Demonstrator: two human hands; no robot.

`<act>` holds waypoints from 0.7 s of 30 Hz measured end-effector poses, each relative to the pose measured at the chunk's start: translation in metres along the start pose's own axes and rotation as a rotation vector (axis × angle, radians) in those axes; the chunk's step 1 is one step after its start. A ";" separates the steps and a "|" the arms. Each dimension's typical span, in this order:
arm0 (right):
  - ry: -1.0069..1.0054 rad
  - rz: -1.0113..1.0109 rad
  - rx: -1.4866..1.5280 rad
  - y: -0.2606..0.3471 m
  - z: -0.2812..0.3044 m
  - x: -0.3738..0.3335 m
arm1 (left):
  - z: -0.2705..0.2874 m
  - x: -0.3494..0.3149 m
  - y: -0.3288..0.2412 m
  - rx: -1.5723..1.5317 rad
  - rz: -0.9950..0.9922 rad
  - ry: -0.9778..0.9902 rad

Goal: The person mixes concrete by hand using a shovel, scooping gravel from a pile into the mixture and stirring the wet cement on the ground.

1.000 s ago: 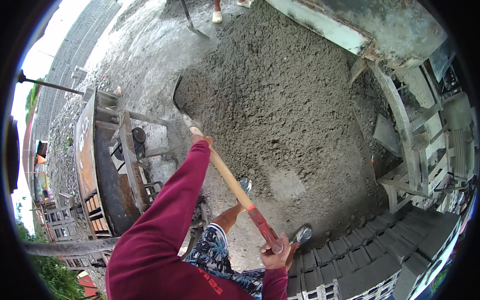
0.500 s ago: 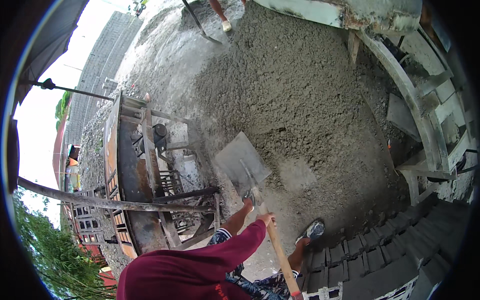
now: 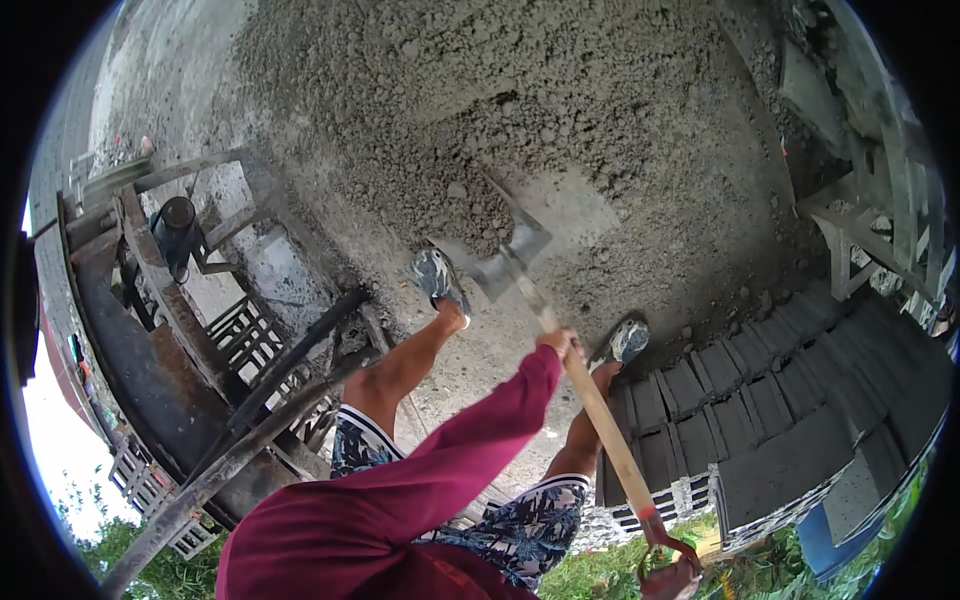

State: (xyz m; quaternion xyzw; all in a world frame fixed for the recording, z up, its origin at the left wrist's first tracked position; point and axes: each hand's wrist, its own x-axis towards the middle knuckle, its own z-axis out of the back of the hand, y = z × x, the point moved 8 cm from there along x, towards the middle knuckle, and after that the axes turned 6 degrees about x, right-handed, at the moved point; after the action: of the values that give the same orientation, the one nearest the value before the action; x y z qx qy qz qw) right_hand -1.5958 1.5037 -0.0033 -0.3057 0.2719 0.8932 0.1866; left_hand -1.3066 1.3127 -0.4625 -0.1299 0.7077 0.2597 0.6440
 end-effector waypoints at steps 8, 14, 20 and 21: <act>0.119 0.034 0.103 -0.061 -0.230 -0.159 | 0.174 -0.090 -0.288 0.162 -0.369 -0.318; 0.265 -0.157 0.180 -0.074 -0.228 -0.183 | 0.218 -0.187 -0.343 0.133 -0.545 -0.299; 1.021 -0.708 0.343 -0.001 -0.377 -0.268 | 0.236 -0.384 -0.523 0.589 -0.864 -1.247; 1.230 -0.754 0.444 0.018 -0.393 -0.295 | 0.242 -0.420 -0.547 0.533 -0.917 -1.283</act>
State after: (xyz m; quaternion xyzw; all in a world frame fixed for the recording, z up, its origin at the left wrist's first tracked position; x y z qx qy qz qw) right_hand -1.2107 1.2048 -0.0677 -0.7768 0.3777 0.3613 0.3513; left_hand -0.7610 0.9241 -0.1690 -0.0753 0.1179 -0.1813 0.9734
